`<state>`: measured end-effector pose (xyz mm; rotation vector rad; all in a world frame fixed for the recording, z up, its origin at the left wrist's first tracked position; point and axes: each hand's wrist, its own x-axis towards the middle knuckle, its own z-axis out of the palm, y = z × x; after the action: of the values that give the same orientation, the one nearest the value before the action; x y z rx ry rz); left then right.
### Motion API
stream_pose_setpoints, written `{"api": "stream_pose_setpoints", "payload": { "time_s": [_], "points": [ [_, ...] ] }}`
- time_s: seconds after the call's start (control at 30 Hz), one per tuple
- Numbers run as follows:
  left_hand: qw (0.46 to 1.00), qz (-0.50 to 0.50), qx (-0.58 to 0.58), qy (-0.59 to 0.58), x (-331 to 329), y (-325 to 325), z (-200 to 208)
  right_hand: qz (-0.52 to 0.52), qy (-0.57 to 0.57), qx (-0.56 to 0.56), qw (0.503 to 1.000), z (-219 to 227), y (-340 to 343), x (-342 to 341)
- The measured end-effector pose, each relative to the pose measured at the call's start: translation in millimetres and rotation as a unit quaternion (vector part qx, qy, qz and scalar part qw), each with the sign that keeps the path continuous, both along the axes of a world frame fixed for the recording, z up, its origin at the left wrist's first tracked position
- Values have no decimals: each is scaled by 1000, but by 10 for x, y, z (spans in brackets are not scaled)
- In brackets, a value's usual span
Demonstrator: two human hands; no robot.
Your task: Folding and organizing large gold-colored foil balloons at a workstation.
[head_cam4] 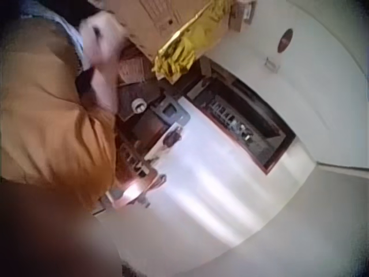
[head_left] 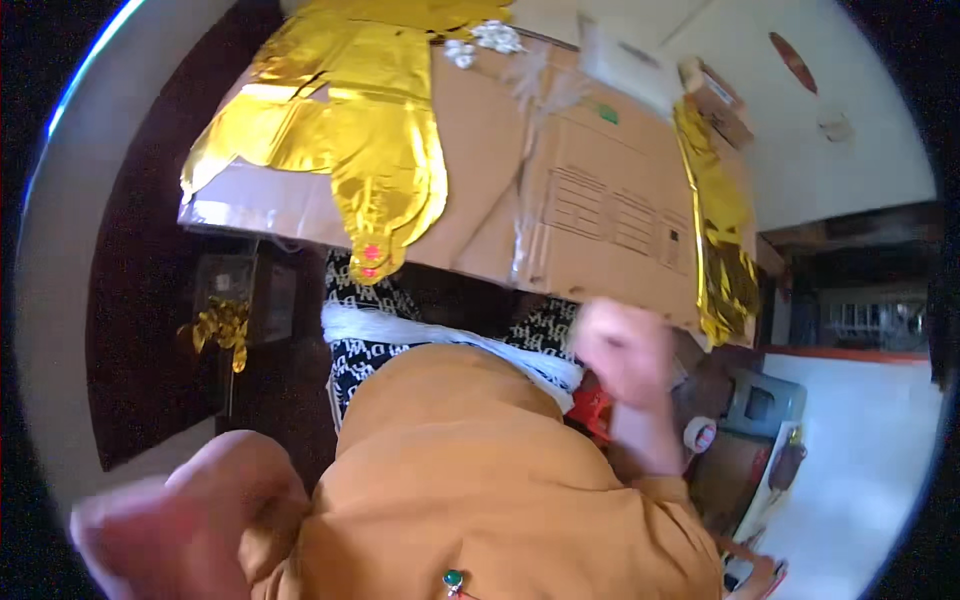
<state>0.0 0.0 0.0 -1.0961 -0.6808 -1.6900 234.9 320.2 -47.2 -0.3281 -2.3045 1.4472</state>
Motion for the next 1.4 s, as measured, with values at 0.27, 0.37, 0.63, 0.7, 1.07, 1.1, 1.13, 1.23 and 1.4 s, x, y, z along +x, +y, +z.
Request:
{"api": "stream_pose_setpoints", "payload": {
  "time_s": [0.27,0.37,0.63,0.7,1.07,1.1,1.13,1.23,1.4],
  "points": [
    [750,-81,-643,-133,-67,991,-1314,110,-387,-71,913,-3066,-123,-927],
    [627,-59,-755,-185,-377,1009,-2102,87,-267,-134,951,-3505,-194,-1230],
    [522,16,-831,-192,-688,1079,-3035,261,-325,-33,908,-2576,-462,-1690],
    [513,2,-837,-192,-696,1046,-3100,279,-322,0,905,-2581,-474,-1675],
    [561,-199,-793,-131,-64,1408,-1977,150,-233,-192,941,-1795,-394,-979],
    [562,-175,-804,-90,-53,1423,-1891,142,-240,-194,941,-1688,-415,-886],
    [580,-205,-781,-111,-46,1447,-1761,138,-250,-254,924,-1565,-416,-813],
    [570,-274,-740,-231,54,1498,-1256,72,-156,-290,942,-1205,-388,-751],
    [556,-270,-754,-221,30,1508,-677,81,-38,-225,970,-736,-330,-796]
  ]
}}
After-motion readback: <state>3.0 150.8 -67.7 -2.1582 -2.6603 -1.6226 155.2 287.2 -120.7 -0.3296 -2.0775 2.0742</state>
